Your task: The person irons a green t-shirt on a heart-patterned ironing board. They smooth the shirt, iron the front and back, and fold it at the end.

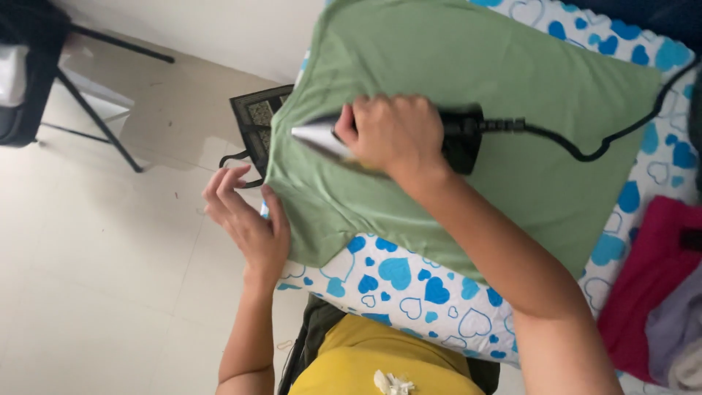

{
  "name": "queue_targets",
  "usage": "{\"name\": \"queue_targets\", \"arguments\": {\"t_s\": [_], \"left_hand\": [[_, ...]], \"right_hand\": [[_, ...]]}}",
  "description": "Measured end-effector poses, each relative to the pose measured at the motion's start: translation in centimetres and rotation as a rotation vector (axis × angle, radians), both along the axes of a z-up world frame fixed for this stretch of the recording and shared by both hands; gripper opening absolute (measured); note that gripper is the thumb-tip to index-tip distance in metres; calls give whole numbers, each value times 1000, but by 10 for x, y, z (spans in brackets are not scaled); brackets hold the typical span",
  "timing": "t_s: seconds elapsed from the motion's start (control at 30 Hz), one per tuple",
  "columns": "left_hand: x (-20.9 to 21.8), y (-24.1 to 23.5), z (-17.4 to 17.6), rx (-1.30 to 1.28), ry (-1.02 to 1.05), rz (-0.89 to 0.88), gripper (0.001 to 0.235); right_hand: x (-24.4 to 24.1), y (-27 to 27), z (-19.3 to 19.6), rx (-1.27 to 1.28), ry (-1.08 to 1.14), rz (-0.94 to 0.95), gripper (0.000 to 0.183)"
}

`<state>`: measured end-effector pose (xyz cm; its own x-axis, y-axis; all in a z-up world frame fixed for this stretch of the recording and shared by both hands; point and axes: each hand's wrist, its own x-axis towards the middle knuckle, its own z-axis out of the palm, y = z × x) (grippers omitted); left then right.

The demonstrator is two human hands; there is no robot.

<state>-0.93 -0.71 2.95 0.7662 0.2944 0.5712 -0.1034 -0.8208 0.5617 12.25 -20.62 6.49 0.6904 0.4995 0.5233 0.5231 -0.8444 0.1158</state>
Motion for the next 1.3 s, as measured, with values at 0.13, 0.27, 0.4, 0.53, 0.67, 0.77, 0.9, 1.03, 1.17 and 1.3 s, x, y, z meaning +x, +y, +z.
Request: {"name": "queue_targets", "arguments": {"t_s": [0.13,0.27,0.4,0.53,0.67,0.77,0.9,1.03,1.17,1.3], "left_hand": [[1,-16,29,89,49,-164,27],[16,-27,62,94,74,-416,28],[49,-57,76,230,107,-663,30],[106,-94,34,399,110,-844,26],[163,-107,-31,512,211,-769,63],[160,-105,-28,503,230,-738,69],[155,-102,-26,487,244,-753,69],[161,-104,-19,493,232,-748,67],[157,-103,-18,490,265,-749,66],[157,-103,-17,509,248,-740,65]], "right_hand": [[-63,-41,14,-90,28,9,30],[-93,-96,20,-153,34,-14,30],[-60,-167,10,-231,-18,-208,41],[-43,-198,17,-390,-118,-491,56],[-55,-208,25,-308,-344,-366,63],[-92,-213,16,-415,-269,-680,80],[-130,-208,19,-456,-148,-772,79],[-156,-174,36,-234,-50,-382,70],[-148,-177,34,-194,-119,-227,51],[-103,-216,10,-251,-130,-412,52]]}}
